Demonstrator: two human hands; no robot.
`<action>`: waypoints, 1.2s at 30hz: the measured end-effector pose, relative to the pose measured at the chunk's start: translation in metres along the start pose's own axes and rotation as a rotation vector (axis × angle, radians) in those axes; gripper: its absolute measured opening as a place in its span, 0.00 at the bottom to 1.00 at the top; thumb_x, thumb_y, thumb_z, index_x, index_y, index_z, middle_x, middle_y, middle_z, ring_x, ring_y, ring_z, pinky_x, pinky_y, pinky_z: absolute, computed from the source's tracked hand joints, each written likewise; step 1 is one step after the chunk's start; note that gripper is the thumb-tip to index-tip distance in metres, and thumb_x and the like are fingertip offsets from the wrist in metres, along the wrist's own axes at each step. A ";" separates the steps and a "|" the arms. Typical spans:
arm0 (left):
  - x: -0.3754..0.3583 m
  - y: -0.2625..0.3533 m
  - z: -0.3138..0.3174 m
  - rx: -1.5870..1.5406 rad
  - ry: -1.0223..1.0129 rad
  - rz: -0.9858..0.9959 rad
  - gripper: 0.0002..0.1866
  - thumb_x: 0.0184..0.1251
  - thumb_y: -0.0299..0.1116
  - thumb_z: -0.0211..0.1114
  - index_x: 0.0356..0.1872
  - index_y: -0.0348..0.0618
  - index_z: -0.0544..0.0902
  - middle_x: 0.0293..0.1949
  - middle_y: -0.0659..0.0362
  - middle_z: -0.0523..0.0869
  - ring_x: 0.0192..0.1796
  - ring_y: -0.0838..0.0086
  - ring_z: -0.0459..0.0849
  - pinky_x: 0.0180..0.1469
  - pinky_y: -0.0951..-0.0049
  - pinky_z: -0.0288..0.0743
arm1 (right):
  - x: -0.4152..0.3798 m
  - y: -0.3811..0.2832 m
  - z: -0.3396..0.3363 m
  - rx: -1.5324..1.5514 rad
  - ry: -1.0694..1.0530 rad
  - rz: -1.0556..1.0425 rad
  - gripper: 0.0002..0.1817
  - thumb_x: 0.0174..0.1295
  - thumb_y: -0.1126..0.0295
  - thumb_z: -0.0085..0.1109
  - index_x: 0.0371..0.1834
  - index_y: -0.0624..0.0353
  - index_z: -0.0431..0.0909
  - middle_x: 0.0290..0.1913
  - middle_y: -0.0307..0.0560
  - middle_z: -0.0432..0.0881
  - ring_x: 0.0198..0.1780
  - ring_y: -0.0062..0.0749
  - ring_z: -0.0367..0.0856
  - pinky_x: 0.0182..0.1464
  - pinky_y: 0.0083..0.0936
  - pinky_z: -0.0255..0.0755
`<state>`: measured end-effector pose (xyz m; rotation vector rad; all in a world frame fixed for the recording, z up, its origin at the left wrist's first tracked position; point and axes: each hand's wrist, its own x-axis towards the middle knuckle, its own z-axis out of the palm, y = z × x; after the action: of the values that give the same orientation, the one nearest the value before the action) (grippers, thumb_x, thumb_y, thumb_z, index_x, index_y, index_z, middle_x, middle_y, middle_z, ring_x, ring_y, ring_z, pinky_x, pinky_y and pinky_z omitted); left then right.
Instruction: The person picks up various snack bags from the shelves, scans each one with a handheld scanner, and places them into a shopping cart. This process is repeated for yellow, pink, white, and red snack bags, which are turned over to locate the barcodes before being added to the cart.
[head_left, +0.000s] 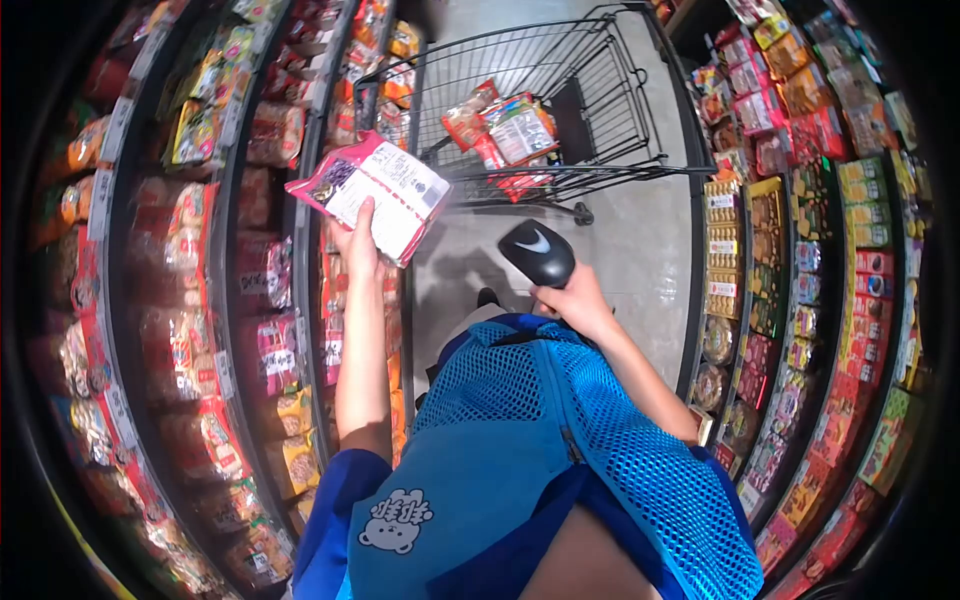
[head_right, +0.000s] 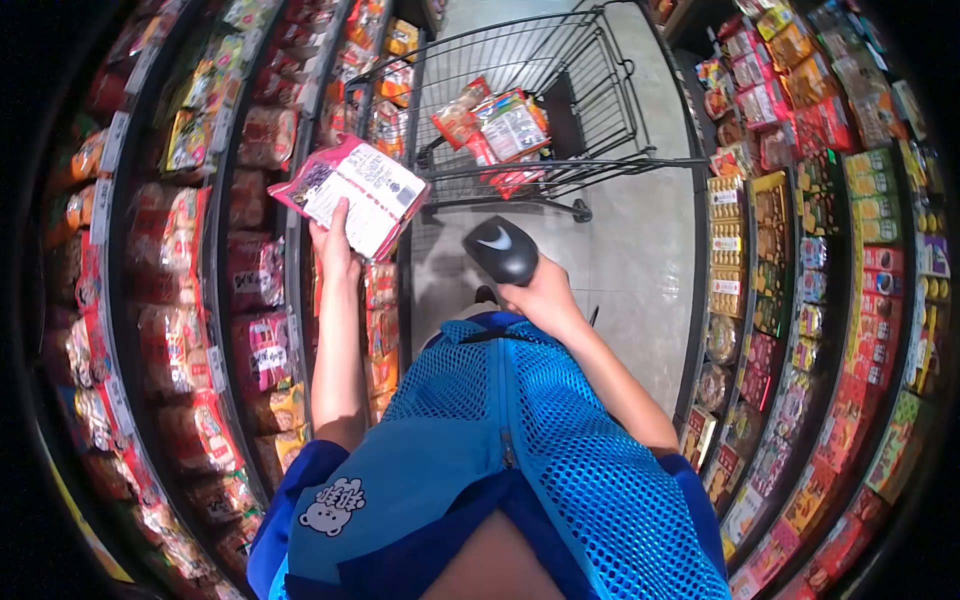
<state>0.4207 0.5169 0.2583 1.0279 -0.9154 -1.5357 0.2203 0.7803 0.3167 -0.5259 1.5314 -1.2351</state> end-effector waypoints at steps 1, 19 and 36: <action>0.008 -0.010 0.016 0.011 -0.032 -0.021 0.29 0.64 0.22 0.67 0.64 0.40 0.66 0.57 0.53 0.80 0.56 0.67 0.82 0.58 0.66 0.77 | -0.007 0.014 -0.014 -0.022 0.107 -0.007 0.11 0.53 0.79 0.62 0.40 0.66 0.75 0.24 0.40 0.80 0.21 0.18 0.76 0.22 0.19 0.69; 0.048 -0.146 0.118 0.315 -0.158 -0.046 0.46 0.58 0.33 0.74 0.72 0.38 0.54 0.65 0.42 0.71 0.61 0.60 0.77 0.60 0.60 0.74 | -0.052 0.071 -0.138 0.003 0.429 0.248 0.12 0.56 0.78 0.58 0.43 0.69 0.76 0.28 0.48 0.82 0.21 0.28 0.79 0.23 0.23 0.72; -0.084 0.039 -0.379 0.867 1.338 0.164 0.23 0.55 0.28 0.72 0.47 0.21 0.74 0.46 0.39 0.80 0.47 0.54 0.81 0.51 0.60 0.75 | 0.034 0.058 -0.037 -0.345 -0.121 0.188 0.06 0.57 0.75 0.58 0.36 0.66 0.80 0.23 0.45 0.81 0.20 0.26 0.78 0.23 0.21 0.72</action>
<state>0.7976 0.5746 0.1772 2.0916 -0.5805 -0.0052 0.1902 0.7894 0.2470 -0.6510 1.6572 -0.7853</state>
